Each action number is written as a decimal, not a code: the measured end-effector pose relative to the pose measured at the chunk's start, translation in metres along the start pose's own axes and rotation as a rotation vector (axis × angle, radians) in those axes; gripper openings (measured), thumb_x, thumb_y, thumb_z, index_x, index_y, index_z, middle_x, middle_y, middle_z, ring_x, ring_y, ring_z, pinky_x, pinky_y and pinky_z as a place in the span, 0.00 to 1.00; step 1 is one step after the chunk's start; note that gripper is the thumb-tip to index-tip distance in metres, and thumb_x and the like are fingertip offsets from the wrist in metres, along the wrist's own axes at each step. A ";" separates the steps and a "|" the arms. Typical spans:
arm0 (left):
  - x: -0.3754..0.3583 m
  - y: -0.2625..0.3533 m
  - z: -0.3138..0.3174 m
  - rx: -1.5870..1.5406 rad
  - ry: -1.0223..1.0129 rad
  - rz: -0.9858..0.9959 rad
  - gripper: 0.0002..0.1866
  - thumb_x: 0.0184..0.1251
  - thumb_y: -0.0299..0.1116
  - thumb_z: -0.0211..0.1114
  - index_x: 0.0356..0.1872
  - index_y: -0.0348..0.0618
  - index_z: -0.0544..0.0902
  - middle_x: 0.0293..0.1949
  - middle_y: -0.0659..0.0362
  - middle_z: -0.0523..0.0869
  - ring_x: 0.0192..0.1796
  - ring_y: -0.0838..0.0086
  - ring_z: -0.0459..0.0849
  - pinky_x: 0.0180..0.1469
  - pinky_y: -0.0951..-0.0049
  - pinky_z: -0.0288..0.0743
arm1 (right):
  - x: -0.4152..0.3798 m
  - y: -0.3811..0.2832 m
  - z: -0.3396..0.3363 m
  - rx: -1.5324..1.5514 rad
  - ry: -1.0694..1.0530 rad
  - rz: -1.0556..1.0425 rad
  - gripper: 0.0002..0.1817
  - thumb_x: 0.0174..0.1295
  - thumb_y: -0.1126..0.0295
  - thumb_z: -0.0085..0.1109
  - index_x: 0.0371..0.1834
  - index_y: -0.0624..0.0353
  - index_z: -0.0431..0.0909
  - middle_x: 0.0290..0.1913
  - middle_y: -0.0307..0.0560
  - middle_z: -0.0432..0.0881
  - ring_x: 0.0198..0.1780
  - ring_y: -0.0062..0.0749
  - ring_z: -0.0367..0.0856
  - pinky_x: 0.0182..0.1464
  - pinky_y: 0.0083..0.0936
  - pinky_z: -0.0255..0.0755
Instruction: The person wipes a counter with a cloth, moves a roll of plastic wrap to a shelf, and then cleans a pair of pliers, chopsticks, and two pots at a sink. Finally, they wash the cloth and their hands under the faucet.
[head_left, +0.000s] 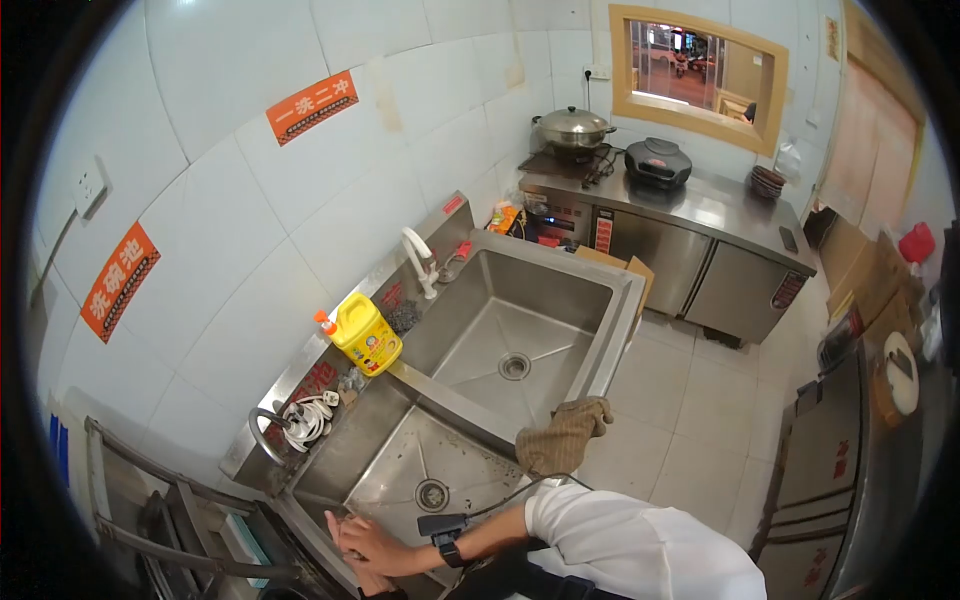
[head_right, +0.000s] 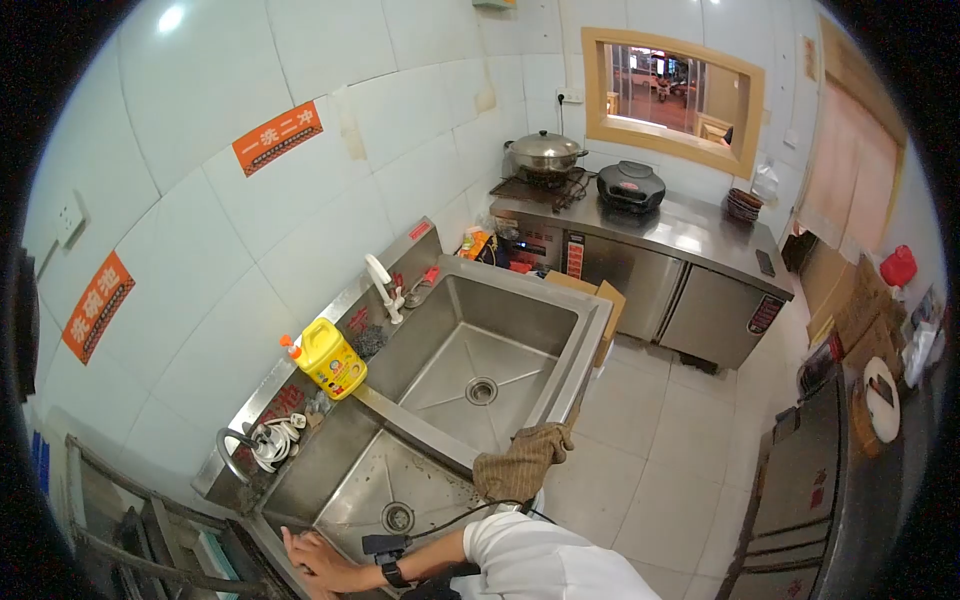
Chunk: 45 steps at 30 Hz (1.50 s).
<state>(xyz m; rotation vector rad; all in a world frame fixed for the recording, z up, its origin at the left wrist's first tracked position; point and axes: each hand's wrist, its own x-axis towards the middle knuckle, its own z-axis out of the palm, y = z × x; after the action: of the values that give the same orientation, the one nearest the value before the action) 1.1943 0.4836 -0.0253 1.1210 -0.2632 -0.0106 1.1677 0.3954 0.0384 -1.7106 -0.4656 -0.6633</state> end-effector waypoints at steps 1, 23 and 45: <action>0.002 0.001 0.011 -0.041 0.073 -0.085 0.19 0.65 0.47 0.42 0.48 0.45 0.69 0.45 0.58 0.73 0.47 0.71 0.73 0.48 0.70 0.68 | -0.002 -0.001 0.001 -0.008 -0.012 -0.108 0.04 0.47 0.75 0.51 0.25 0.59 0.67 0.29 0.47 0.65 0.35 0.39 0.62 0.37 0.31 0.59; 0.014 0.009 0.035 -0.314 0.281 -0.432 0.17 0.64 0.48 0.46 0.46 0.52 0.72 0.43 0.65 0.77 0.43 0.74 0.76 0.37 0.68 0.71 | 0.019 0.024 0.002 -0.250 -0.227 0.032 0.12 0.46 0.68 0.55 0.28 0.62 0.65 0.37 0.53 0.70 0.40 0.51 0.69 0.35 0.40 0.62; 0.016 0.001 -0.007 -0.255 -0.072 -0.086 0.14 0.63 0.42 0.43 0.37 0.43 0.72 0.38 0.61 0.76 0.40 0.70 0.76 0.41 0.70 0.71 | 0.003 0.004 0.013 -0.053 0.081 0.352 0.12 0.49 0.64 0.55 0.28 0.61 0.67 0.29 0.51 0.68 0.35 0.48 0.67 0.38 0.37 0.63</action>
<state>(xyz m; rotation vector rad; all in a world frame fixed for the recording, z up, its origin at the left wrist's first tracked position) 1.2115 0.4875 -0.0241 0.8786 -0.2698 -0.1571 1.1752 0.4070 0.0353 -1.7518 -0.0850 -0.4887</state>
